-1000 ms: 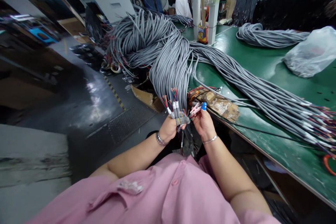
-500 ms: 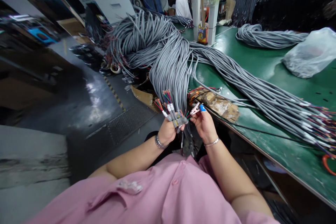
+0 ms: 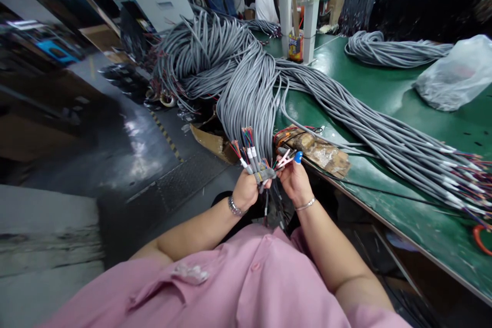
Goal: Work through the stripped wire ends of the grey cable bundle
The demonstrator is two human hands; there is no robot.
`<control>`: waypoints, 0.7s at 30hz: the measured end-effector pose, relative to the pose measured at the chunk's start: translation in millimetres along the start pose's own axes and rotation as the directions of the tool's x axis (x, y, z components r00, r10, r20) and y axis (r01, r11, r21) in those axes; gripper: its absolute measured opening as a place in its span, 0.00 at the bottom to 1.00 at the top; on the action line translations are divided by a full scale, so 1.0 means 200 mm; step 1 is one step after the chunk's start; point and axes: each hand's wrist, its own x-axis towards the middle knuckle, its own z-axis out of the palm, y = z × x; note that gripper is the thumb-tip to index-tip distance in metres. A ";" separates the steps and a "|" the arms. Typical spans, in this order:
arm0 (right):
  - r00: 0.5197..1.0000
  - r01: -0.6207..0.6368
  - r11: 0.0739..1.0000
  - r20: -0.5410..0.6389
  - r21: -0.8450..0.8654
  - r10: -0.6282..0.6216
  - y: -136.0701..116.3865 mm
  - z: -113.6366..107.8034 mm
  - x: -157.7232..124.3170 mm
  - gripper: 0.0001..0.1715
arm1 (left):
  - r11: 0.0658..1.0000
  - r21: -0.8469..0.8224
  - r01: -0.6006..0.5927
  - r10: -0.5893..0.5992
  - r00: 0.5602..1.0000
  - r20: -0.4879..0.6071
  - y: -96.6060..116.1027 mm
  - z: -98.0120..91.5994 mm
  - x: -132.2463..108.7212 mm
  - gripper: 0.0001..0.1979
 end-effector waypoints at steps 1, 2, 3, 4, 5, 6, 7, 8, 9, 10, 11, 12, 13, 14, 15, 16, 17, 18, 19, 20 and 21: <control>1.000 -0.003 1.000 -0.010 0.014 0.003 0.00 0.00 0.00 0.18 | 1.000 0.001 -0.003 0.003 1.000 0.002 0.00 0.00 0.00 0.19; 1.000 -0.002 1.000 -0.022 0.024 0.003 0.00 0.01 0.00 0.18 | 1.000 -0.001 -0.005 0.005 1.000 0.005 -0.01 0.00 0.00 0.19; 0.999 0.001 1.000 -0.035 0.031 0.000 0.01 0.01 0.00 0.18 | 1.000 -0.005 -0.007 0.007 1.000 0.005 -0.01 -0.01 0.00 0.19; 0.999 0.004 0.999 -0.049 0.037 -0.003 0.01 0.01 0.01 0.18 | 1.000 -0.008 -0.009 0.009 1.000 0.002 -0.02 -0.01 0.00 0.18; 0.998 0.006 0.999 -0.063 0.042 -0.003 0.01 0.01 0.01 0.19 | 1.000 -0.009 -0.013 0.013 1.000 -0.005 -0.02 -0.01 0.01 0.18; 0.997 0.004 0.999 -0.077 0.049 0.000 0.02 0.01 0.01 0.19 | 1.000 -0.006 -0.016 0.016 1.000 -0.014 -0.02 -0.01 0.01 0.18; 0.996 -0.002 0.998 -0.088 0.058 0.007 0.02 0.01 0.02 0.19 | 1.000 0.001 -0.020 0.020 1.000 -0.020 -0.02 -0.01 0.01 0.18; 0.995 -0.011 0.998 -0.095 0.067 0.018 0.02 0.01 0.02 0.18 | 1.000 0.009 -0.021 0.022 1.000 -0.022 -0.02 -0.01 0.00 0.18; 0.995 -0.019 0.997 -0.100 0.074 0.027 0.02 0.02 0.02 0.18 | 1.000 0.019 -0.020 0.020 1.000 -0.019 -0.02 -0.01 0.00 0.18; 0.994 -0.022 0.997 -0.106 0.076 0.030 0.02 0.02 0.02 0.18 | 0.999 0.030 -0.015 0.016 1.000 -0.014 -0.02 -0.01 0.00 0.18; 0.994 -0.021 0.997 -0.110 0.073 0.029 0.02 0.02 0.02 0.18 | 0.999 0.041 -0.008 0.009 1.000 -0.009 -0.02 -0.01 0.00 0.18; 0.993 -0.018 0.998 -0.112 0.065 0.025 0.02 0.02 0.02 0.18 | 0.999 0.053 -0.002 0.002 1.000 -0.004 -0.02 -0.01 0.00 0.18; 0.993 -0.013 0.998 -0.113 0.059 0.020 0.02 0.02 0.02 0.18 | 0.998 0.064 0.002 -0.002 1.000 -0.001 -0.02 -0.01 0.00 0.18; 0.993 -0.007 0.998 -0.114 0.060 0.013 0.02 0.02 0.02 0.18 | 0.998 0.070 0.002 -0.002 1.000 -0.001 -0.02 -0.01 0.00 0.18; 0.993 -0.003 0.998 -0.114 0.067 0.011 0.02 0.02 0.02 0.18 | 0.997 0.073 -0.002 0.003 1.000 -0.001 -0.02 -0.01 -0.01 0.18; 0.994 -0.004 0.997 -0.108 0.080 0.013 0.03 0.02 0.02 0.19 | 0.997 0.072 -0.010 0.010 1.000 0.000 -0.02 -0.01 -0.01 0.18; 0.995 -0.006 0.995 -0.097 0.096 0.016 0.03 0.02 0.01 0.20 | 0.997 0.069 -0.018 0.018 1.000 0.003 -0.02 -0.01 -0.01 0.18; 0.997 -0.009 0.994 -0.079 0.110 0.018 0.03 0.02 0.01 0.21 | 0.998 0.063 -0.028 0.028 1.000 0.006 -0.03 -0.01 -0.01 0.18; 0.998 -0.013 0.993 -0.057 0.119 0.020 0.03 0.02 0.00 0.22 | 0.998 0.055 -0.038 0.037 0.999 0.012 -0.03 -0.01 -0.01 0.18; 0.999 -0.018 0.992 -0.033 0.121 0.023 0.03 0.01 0.00 0.23 | 0.998 0.045 -0.048 0.047 0.999 0.019 -0.03 -0.01 -0.02 0.19; 1.000 -0.026 0.993 -0.008 0.118 0.027 0.03 0.01 -0.01 0.25 | 0.998 0.034 -0.056 0.056 0.998 0.027 -0.03 -0.02 -0.02 0.19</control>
